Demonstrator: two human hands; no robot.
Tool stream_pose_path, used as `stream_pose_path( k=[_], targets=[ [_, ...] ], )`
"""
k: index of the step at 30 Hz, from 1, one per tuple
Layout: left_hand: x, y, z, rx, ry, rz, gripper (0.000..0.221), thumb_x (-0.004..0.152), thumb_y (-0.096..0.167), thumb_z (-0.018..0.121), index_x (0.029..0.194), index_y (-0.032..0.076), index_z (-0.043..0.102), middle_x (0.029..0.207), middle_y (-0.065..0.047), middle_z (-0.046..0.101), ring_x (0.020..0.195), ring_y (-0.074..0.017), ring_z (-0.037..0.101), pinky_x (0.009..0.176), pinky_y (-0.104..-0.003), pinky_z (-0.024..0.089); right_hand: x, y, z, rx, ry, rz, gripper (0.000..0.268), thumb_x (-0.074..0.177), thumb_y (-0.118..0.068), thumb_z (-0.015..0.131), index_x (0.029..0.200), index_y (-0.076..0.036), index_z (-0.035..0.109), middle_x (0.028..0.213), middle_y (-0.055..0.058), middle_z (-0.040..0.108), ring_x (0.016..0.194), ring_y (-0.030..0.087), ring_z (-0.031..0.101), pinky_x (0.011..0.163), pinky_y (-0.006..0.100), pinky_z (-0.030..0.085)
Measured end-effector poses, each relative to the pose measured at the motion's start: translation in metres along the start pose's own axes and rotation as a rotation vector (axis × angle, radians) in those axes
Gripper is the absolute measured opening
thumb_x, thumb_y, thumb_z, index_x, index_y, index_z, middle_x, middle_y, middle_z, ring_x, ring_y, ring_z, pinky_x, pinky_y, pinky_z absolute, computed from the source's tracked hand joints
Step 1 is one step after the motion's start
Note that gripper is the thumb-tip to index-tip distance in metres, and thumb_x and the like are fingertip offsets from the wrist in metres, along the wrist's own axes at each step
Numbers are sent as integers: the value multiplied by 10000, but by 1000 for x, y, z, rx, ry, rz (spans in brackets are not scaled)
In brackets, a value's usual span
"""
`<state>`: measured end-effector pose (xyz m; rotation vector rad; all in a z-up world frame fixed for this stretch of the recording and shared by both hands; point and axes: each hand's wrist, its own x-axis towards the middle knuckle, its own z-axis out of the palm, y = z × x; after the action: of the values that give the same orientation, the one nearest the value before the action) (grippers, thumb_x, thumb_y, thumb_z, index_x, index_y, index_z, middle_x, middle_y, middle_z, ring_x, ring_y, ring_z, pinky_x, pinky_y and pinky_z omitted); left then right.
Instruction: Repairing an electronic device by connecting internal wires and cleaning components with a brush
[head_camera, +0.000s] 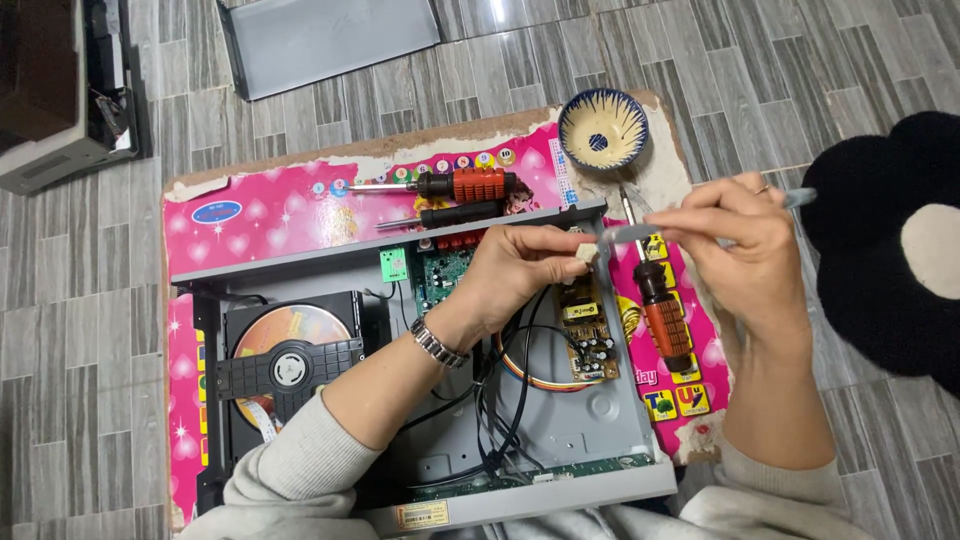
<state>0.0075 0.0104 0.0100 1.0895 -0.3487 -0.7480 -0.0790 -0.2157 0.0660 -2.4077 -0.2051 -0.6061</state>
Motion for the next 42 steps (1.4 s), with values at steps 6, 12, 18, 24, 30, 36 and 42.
stream_pose_path(
  k=[6,12,18,24,30,36,42],
  targets=[
    [-1,-2,0,-11,-68,48,244,873,18,742,1116,37,746,1061,-92,717,959,-149,667,881,-211,556,-2,12,10,254,-102,-17,187,925,1,727,1049,-137,753,908,2,681,896,142,535,926,327,338],
    [-5,6,2,20,-84,-9,196,840,-29,758,1030,14,762,941,-109,763,828,-134,708,799,-212,604,-2,-2,9,306,-151,-7,131,905,-147,737,1027,-189,762,889,-63,640,887,104,450,992,313,260],
    [-3,4,2,-21,-180,103,322,839,-63,756,1098,51,601,936,-140,754,878,-187,741,857,-301,622,-7,18,2,352,-168,-39,112,948,-90,690,1029,-155,734,888,-11,709,833,111,551,830,301,391],
    [-4,10,3,115,-185,161,326,830,-20,771,1058,70,557,945,-144,751,877,-170,735,833,-289,604,-5,12,-2,171,-148,125,126,937,-68,753,1015,-166,770,899,-38,698,837,99,523,914,292,312],
    [-5,11,4,123,-160,154,343,809,-39,788,1034,72,555,914,-104,750,836,-135,723,789,-261,602,4,2,5,298,-231,122,168,930,43,682,1007,-82,763,890,61,745,784,152,627,822,307,475],
    [-1,4,0,63,-141,136,403,806,-40,788,1080,72,515,892,-103,745,826,-145,723,810,-265,591,-2,3,9,365,-268,141,133,926,-132,693,1043,-146,755,882,19,711,871,149,583,857,316,446],
    [-2,8,2,47,-120,91,350,847,-48,742,1079,50,499,903,-128,750,851,-180,730,839,-294,606,-7,4,6,622,-173,116,188,915,14,687,1046,-115,725,952,40,700,883,118,597,803,215,508]
  ],
)
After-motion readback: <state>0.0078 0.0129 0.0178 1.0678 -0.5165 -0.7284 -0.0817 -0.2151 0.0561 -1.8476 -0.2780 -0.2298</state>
